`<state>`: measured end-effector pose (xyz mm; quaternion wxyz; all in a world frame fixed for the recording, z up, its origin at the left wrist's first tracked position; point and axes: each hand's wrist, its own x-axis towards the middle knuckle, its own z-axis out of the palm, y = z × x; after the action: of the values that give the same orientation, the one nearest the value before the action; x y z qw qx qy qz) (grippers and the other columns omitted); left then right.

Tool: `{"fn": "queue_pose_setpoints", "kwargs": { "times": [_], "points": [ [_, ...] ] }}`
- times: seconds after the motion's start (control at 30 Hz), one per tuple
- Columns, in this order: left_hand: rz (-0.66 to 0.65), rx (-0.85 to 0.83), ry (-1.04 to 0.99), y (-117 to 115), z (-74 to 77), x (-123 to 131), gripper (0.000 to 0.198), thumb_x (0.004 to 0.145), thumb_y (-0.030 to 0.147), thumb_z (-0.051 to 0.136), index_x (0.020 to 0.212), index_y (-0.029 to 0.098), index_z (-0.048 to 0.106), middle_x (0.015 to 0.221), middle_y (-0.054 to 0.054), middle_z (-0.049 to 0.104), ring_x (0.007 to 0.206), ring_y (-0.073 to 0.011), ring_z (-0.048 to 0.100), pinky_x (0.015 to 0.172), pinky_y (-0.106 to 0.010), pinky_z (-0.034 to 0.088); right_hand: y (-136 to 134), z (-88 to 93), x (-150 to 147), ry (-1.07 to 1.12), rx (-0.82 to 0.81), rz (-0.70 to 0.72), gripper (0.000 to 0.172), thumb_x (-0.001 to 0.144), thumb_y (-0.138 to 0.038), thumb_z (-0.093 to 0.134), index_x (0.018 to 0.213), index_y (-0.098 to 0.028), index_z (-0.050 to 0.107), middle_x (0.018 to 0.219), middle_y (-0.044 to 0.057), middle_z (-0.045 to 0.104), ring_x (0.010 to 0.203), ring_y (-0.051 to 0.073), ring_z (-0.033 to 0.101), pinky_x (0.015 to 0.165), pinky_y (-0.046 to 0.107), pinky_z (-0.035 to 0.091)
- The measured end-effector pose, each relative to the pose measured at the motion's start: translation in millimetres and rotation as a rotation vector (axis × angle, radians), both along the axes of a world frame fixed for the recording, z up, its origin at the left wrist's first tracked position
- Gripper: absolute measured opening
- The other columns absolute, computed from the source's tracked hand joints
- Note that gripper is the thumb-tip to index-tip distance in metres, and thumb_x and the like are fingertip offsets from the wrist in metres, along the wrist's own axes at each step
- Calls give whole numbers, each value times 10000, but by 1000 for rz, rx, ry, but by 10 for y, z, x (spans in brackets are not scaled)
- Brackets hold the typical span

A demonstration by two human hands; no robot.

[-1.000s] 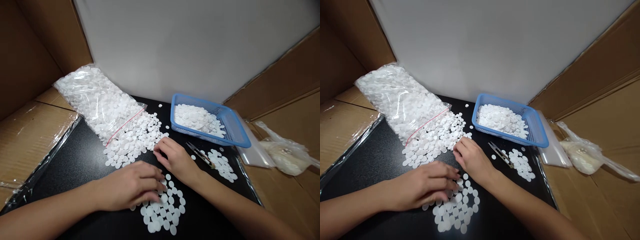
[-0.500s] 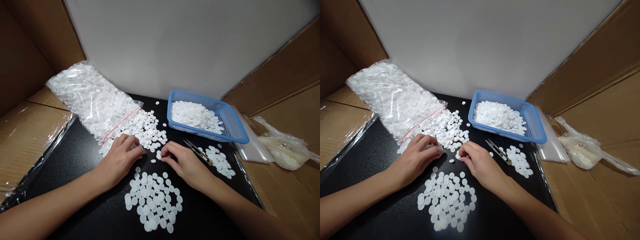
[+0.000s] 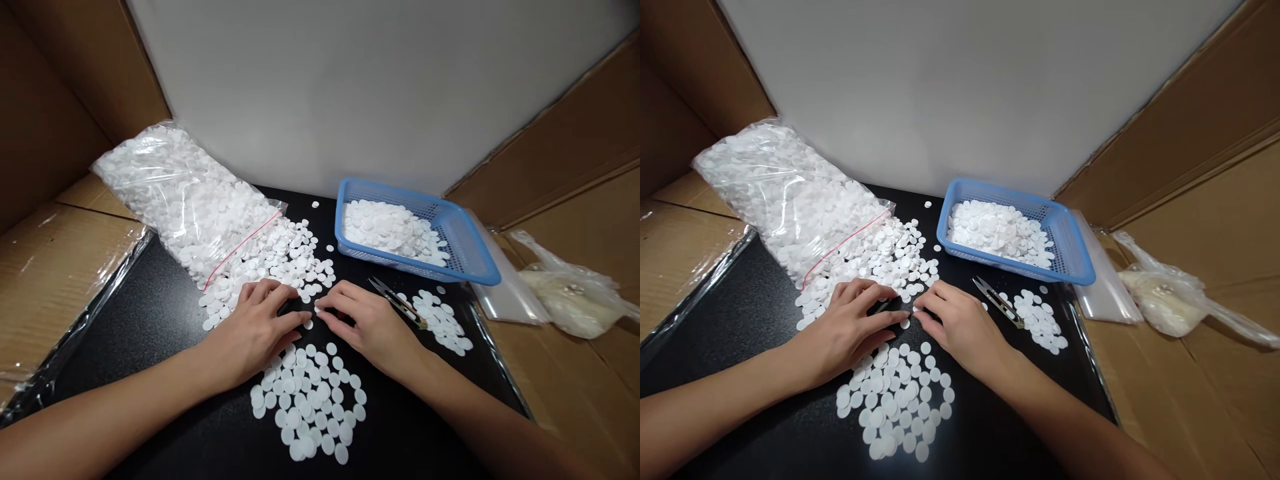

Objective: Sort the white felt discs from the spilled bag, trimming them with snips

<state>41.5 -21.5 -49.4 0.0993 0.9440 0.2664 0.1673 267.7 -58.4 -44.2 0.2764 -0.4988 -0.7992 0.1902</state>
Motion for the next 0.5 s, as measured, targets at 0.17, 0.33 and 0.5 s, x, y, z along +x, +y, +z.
{"fn": "queue_pose_setpoints", "kwargs": {
  "times": [0.17,0.33,0.5],
  "points": [
    [-25,31,-6,6,9,-10,205,943,218,622,1137,259,674,1179,-86,595,1089,-294,462,867,-416,313,-9,111,-9,155,-154,-112,151,913,-152,574,815,-201,678,809,21,648,680,144,603,585,253,471],
    [-33,74,-18,15,40,14,80,934,263,649,945,196,692,1039,-75,641,1046,-282,495,857,-408,309,-43,166,-33,138,-413,-105,194,869,-197,652,676,-199,630,677,-24,596,563,112,520,500,229,394],
    [-30,99,-11,19,50,50,96,943,269,642,979,186,672,951,-50,661,971,-259,518,846,-402,305,-56,136,-30,32,-304,-127,195,881,-178,664,710,-207,573,694,-27,582,588,122,528,526,244,400]
  ]
}}
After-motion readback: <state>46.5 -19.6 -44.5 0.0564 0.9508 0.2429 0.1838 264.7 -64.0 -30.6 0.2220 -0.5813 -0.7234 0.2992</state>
